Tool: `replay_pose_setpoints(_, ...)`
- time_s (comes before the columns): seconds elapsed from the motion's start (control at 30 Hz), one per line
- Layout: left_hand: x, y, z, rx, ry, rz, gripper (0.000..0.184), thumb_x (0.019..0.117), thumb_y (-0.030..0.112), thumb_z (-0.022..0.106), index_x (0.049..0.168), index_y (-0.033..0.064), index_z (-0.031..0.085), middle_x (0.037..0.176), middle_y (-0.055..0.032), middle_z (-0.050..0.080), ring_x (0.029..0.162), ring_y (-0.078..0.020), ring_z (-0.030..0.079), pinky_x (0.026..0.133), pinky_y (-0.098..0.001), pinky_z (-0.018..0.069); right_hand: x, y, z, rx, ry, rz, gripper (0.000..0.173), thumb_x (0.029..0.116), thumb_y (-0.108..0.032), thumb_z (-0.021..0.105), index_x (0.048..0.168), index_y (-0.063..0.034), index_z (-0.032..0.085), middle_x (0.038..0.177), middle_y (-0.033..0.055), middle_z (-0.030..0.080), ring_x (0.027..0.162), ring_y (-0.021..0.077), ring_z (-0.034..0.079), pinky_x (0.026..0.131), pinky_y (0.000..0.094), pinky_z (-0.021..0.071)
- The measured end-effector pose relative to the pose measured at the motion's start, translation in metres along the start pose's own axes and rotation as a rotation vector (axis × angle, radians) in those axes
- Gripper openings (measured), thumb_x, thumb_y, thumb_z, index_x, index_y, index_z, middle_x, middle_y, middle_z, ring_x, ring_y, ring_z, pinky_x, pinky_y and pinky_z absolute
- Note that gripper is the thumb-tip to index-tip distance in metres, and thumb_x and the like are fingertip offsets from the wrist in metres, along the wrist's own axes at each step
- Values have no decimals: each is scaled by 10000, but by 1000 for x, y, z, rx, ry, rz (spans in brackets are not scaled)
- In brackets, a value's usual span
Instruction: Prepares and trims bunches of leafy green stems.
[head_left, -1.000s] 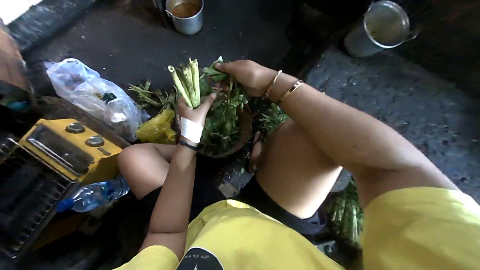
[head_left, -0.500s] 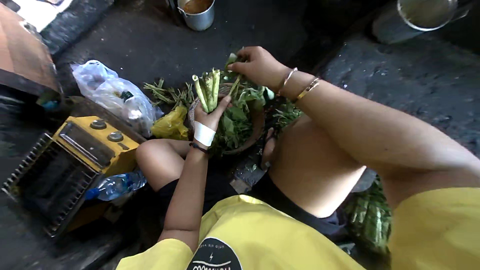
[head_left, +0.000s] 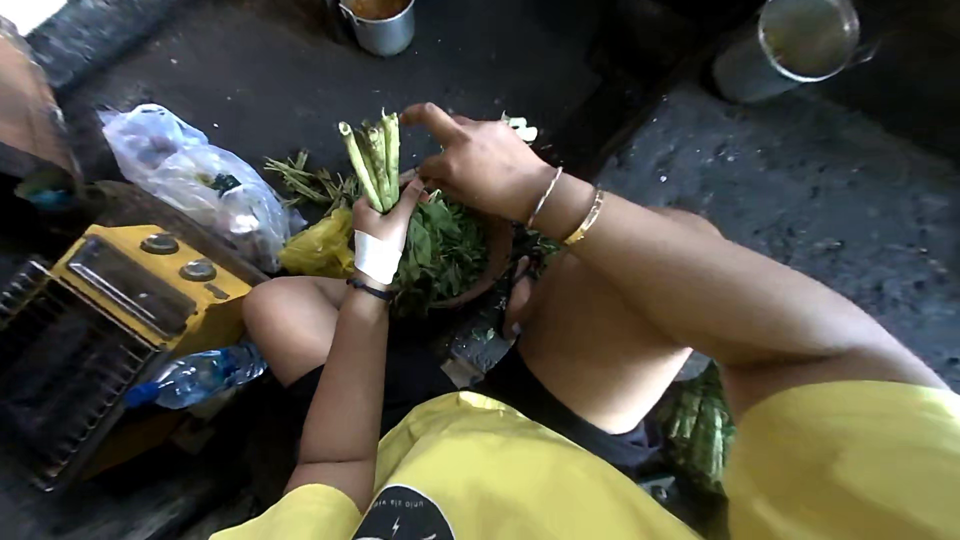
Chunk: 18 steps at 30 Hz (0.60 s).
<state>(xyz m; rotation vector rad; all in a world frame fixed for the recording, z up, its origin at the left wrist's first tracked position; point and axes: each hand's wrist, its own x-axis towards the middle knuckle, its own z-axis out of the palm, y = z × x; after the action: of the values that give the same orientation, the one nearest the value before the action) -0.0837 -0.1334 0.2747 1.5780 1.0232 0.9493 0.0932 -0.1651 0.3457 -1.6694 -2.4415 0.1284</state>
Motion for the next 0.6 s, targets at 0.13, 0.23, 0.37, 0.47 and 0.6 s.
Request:
replay_pose_setpoints(0.13,2,5,-7,-17,-18,24,155,964,190,711,1057,68,729,889,47,747,840,-10,689,821,-231,564,0,3,1,82,32,-48,195,1032,-99,546,1079,-30,722,1225,194,626,1010,390,676,776,564,570)
replay_pose_setpoints(0.23,6,8,-14,-84,-82,75,139,965,169,708,1047,58,727,897,22,746,849,-45,698,831,-260,578,-1,11,3,351,104,-31,169,1006,-107,595,1022,-38,749,1095,146,647,919,261,670,814,438,576)
replay_pose_setpoints(0.37,7,17,-18,-219,-111,87,120,1002,119,636,1061,39,703,883,13,730,850,-65,684,837,-261,562,0,18,-2,732,209,92,171,1000,-116,626,1047,-1,744,1073,125,648,911,122,631,819,256,544)
replay_pose_setpoints(0.47,10,15,-16,-171,-61,87,135,985,139,673,1066,41,718,916,4,745,879,-66,693,858,-267,564,0,30,-15,932,192,317,161,1023,-146,617,1096,-41,714,989,12,660,689,16,568,622,190,507)
replay_pose_setpoints(0.6,21,-2,-13,-30,-76,30,659,867,264,824,1418,11,566,1353,-101,659,1234,-133,631,1061,-325,512,0,36,-16,949,-26,598,360,1115,-301,448,1334,-88,637,1060,30,651,608,19,482,560,204,431)
